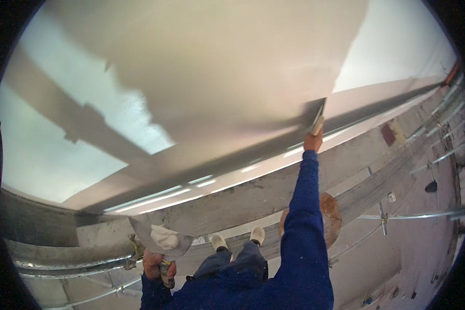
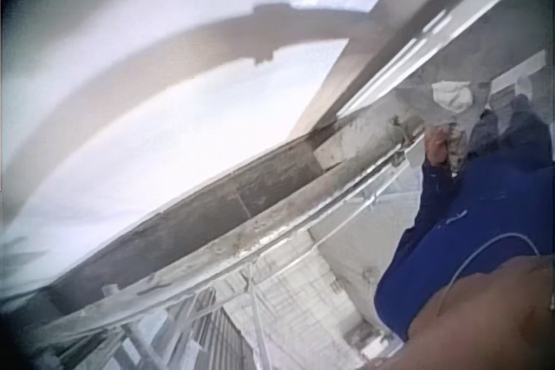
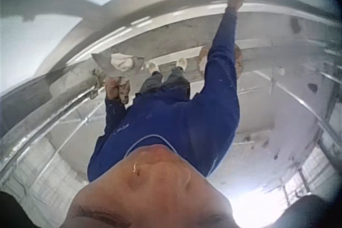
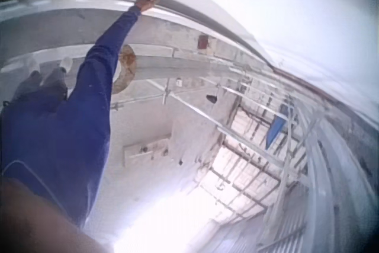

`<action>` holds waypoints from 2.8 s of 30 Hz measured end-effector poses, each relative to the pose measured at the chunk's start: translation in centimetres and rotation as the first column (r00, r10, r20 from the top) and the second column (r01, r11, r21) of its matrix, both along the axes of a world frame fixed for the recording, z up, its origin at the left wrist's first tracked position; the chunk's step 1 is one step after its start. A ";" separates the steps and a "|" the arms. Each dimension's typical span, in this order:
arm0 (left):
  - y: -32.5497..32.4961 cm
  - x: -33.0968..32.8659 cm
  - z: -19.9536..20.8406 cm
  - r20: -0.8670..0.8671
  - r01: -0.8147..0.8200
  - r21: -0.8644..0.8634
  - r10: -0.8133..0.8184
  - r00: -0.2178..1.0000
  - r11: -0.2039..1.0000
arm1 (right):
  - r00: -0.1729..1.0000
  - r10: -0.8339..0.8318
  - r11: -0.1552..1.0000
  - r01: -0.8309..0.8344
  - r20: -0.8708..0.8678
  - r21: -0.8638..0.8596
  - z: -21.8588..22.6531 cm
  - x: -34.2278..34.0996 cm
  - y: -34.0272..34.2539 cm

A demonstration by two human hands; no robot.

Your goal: The person applies plaster to a ceiling using a hawk and trowel. They repeatedly scoop plaster from the hawk and spread it onto the ceiling surface in smooth, sweeping motions, working on a large area above scaffolding.

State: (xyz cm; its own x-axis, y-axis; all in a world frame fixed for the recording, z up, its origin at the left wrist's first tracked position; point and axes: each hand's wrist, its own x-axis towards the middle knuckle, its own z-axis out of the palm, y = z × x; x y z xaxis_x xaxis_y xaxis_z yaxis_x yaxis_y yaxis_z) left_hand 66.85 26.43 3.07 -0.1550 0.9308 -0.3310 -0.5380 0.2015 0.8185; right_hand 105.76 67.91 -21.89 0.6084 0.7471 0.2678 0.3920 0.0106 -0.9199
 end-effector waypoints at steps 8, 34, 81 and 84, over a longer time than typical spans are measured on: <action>-0.8 -3.7 -1.0 0.109 0.061 -0.076 -0.052 0.993 0.995 | 0.986 0.088 0.980 -0.111 0.143 0.163 -3.3 -11.6 -3.0; -6.0 -12.5 1.2 0.004 0.629 -0.045 -0.630 0.777 0.776 | 0.612 0.472 0.876 -0.409 -0.634 0.257 -4.3 -51.8 -27.6; -8.5 0.2 0.1 -0.791 0.025 0.501 0.446 0.419 0.865 | -0.011 0.506 0.387 -0.891 -0.862 0.239 27.7 -21.3 -34.9; -9.3 -0.6 0.5 -0.806 0.143 0.582 0.545 0.229 0.801 | 0.016 0.614 0.276 -0.941 -0.789 0.196 28.6 -22.1 -35.7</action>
